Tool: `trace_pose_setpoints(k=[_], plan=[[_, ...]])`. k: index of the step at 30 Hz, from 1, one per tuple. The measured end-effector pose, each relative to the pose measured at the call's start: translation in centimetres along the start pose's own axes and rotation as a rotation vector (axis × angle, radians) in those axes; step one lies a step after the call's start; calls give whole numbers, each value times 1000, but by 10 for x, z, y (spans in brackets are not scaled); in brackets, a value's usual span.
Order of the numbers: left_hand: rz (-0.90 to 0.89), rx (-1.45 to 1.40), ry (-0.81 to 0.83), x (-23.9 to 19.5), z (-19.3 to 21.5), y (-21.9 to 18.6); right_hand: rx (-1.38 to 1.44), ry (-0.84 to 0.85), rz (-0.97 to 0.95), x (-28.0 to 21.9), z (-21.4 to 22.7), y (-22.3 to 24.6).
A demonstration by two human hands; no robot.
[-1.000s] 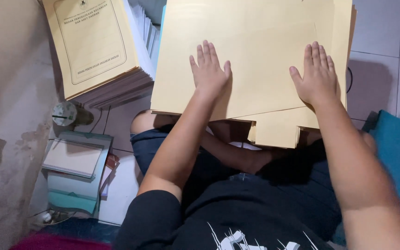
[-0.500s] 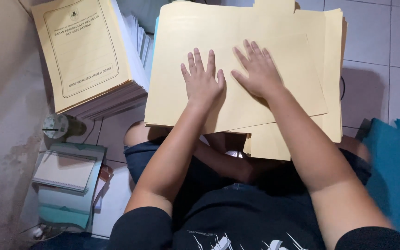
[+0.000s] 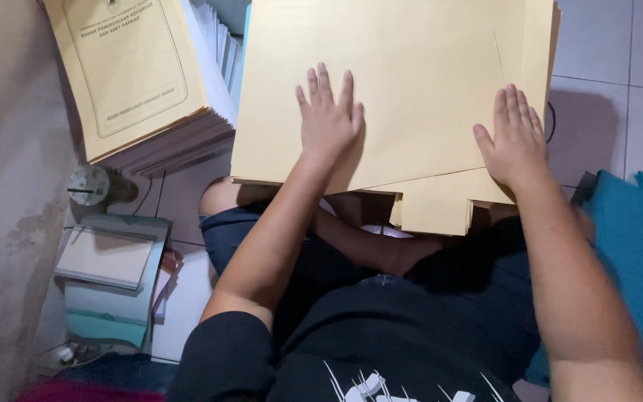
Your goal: The person sits on the floor and repeatedly folds large beige folders in half by hand. They smooth the creases with their palms and stack the folded folders on their lap.
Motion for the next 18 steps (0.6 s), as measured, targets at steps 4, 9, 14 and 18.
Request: trace_pose_setpoints(k=[4, 9, 14, 18], plan=[[-261, -136, 105, -57, 42, -30, 38, 0, 11, -22, 1, -9], [-496, -199, 292, -83, 50, -26, 321, -444, 96, -44, -4, -45], [-504, -218, 450, -73, 62, -27, 480, -811, 66, -72, 37, -45], [-357, -277, 411, -64, 96, -22, 601, -1127, 376, -126, 109, 19]])
Point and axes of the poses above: each hand's wrist, its own x-axis towards the middle knuckle, its own z-axis out of the back of the hand, y = z × x, the point moved 9 cm from there along x, towards the middle knuckle, and after that the axes turned 4 degrees about -y, right-handed, at the moved point
